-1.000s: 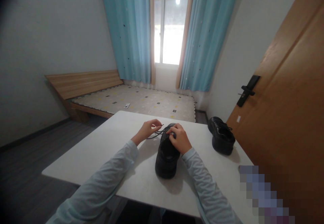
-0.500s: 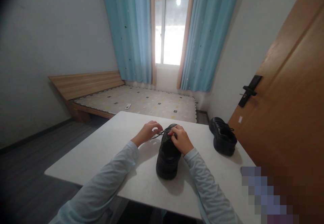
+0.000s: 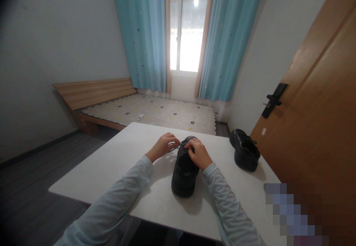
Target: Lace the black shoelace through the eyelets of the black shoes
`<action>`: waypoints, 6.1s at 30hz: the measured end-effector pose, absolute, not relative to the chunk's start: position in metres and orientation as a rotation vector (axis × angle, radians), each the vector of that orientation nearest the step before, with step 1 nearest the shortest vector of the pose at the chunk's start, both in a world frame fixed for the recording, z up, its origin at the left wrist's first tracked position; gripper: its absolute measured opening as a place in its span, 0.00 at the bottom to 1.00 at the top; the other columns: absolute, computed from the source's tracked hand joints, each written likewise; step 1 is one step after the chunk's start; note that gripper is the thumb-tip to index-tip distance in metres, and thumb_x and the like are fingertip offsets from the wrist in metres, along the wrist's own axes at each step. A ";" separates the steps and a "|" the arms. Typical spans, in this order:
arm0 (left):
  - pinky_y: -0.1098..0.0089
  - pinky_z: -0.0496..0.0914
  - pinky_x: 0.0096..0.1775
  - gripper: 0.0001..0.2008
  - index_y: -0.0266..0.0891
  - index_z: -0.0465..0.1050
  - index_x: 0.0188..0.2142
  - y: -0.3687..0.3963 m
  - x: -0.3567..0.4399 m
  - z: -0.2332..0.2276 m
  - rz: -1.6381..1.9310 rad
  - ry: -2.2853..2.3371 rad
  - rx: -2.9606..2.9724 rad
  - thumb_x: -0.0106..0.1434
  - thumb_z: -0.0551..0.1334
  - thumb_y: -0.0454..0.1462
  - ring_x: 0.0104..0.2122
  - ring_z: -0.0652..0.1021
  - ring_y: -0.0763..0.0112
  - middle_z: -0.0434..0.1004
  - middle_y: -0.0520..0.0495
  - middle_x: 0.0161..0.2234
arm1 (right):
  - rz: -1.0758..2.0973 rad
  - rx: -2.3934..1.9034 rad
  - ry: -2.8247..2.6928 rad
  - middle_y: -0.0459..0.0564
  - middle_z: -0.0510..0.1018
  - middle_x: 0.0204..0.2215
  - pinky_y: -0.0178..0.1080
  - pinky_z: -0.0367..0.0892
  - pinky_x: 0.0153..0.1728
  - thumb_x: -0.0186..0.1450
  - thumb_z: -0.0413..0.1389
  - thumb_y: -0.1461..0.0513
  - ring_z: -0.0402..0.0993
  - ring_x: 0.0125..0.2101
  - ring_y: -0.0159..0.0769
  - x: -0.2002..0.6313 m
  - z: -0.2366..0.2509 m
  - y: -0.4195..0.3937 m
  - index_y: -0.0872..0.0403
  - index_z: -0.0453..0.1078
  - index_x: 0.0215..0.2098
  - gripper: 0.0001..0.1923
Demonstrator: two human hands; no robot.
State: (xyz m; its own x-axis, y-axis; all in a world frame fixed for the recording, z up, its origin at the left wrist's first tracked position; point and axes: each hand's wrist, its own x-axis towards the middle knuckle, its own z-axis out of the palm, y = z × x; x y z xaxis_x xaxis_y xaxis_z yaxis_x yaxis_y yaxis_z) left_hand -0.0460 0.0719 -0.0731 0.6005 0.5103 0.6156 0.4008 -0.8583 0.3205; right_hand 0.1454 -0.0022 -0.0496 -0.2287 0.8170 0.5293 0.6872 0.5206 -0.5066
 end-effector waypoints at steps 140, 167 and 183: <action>0.63 0.62 0.54 0.20 0.39 0.65 0.49 0.038 -0.022 -0.064 1.013 0.598 2.128 0.56 0.61 0.36 0.51 0.69 0.64 0.70 0.44 0.49 | 0.342 -0.670 -0.853 0.42 0.76 0.20 0.38 0.70 0.24 0.60 0.54 0.58 0.74 0.19 0.33 0.225 0.004 -0.011 0.51 0.60 0.31 0.06; 0.46 0.44 0.58 0.18 0.51 0.67 0.50 0.019 -0.008 -0.044 0.784 0.624 2.681 0.61 0.53 0.34 0.59 0.58 0.62 0.69 0.50 0.52 | 0.535 -1.507 -1.667 0.47 0.75 0.18 0.32 0.65 0.20 0.54 0.54 0.62 0.68 0.18 0.30 0.218 -0.046 0.014 0.58 0.77 0.28 0.11; 0.55 0.55 0.55 0.14 0.44 0.73 0.42 0.020 -0.009 -0.048 0.906 0.649 2.649 0.59 0.54 0.33 0.50 0.68 0.63 0.75 0.47 0.42 | 0.614 -1.437 -1.897 0.48 0.76 0.20 0.34 0.65 0.26 0.52 0.60 0.58 0.70 0.22 0.33 0.215 -0.026 -0.002 0.57 0.73 0.23 0.08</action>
State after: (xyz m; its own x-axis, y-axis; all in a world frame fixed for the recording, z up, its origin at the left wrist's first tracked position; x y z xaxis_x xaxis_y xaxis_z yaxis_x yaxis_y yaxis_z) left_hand -0.0087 0.0197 -0.0476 0.7047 0.4923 0.5109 0.3255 -0.8641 0.3838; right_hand 0.2146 -0.0020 -0.0262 -0.1682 0.9589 0.2284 0.6433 0.2823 -0.7117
